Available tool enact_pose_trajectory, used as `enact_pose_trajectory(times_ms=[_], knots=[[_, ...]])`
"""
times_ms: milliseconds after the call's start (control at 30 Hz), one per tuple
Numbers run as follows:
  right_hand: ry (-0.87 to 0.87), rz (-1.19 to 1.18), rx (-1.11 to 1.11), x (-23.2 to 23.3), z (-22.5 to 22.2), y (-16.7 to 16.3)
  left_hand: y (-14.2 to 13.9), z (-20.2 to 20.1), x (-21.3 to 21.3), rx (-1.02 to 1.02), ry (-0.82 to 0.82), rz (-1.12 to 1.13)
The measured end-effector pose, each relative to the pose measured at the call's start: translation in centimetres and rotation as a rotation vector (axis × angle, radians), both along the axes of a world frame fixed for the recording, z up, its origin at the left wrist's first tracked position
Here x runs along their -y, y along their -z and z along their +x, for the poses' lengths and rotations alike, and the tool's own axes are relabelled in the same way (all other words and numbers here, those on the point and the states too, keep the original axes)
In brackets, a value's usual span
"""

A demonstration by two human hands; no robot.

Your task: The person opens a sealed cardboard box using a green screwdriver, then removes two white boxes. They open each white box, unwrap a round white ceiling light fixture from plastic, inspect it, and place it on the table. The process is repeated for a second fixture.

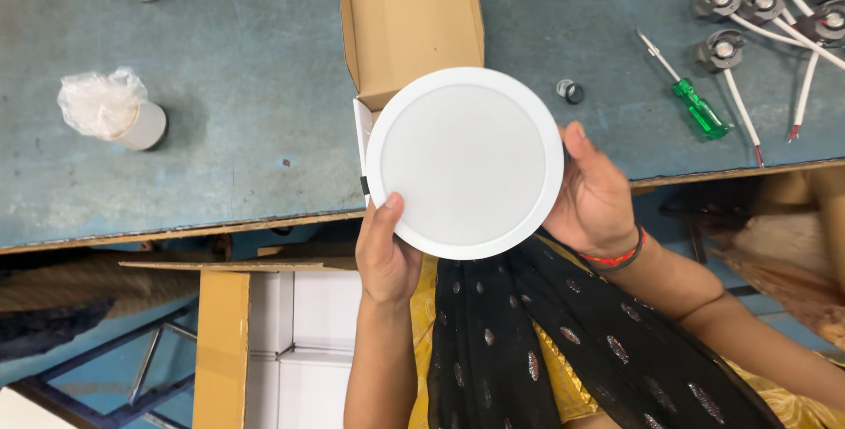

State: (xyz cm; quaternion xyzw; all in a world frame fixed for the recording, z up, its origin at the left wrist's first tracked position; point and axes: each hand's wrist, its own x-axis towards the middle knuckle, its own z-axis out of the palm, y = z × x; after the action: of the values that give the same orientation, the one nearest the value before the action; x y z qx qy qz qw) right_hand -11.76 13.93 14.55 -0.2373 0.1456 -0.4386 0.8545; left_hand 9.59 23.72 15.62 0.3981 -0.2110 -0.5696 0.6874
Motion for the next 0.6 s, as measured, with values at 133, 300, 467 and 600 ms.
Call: enact_pose_trajectory(times_ms=[133, 300, 467, 600], knots=[[0.008, 0.0, -0.019, 0.4, -0.1, 0.3, -0.5, 0.2, -0.3, -0.014, 0.05, 0.002], [-0.004, -0.106, -0.051, 0.4, 0.0, -0.3, -0.6, 0.2, -0.3, -0.067, 0.043, -0.005], [0.047, -0.674, -0.433, -0.8, -0.4, -1.7, -0.1, 0.0, -0.6, -0.031, -0.061, 0.015], [-0.015, -0.613, -0.395, -0.9, -1.1, -1.4, 0.4, 0.1, -1.0, 0.008, -0.064, -0.016]])
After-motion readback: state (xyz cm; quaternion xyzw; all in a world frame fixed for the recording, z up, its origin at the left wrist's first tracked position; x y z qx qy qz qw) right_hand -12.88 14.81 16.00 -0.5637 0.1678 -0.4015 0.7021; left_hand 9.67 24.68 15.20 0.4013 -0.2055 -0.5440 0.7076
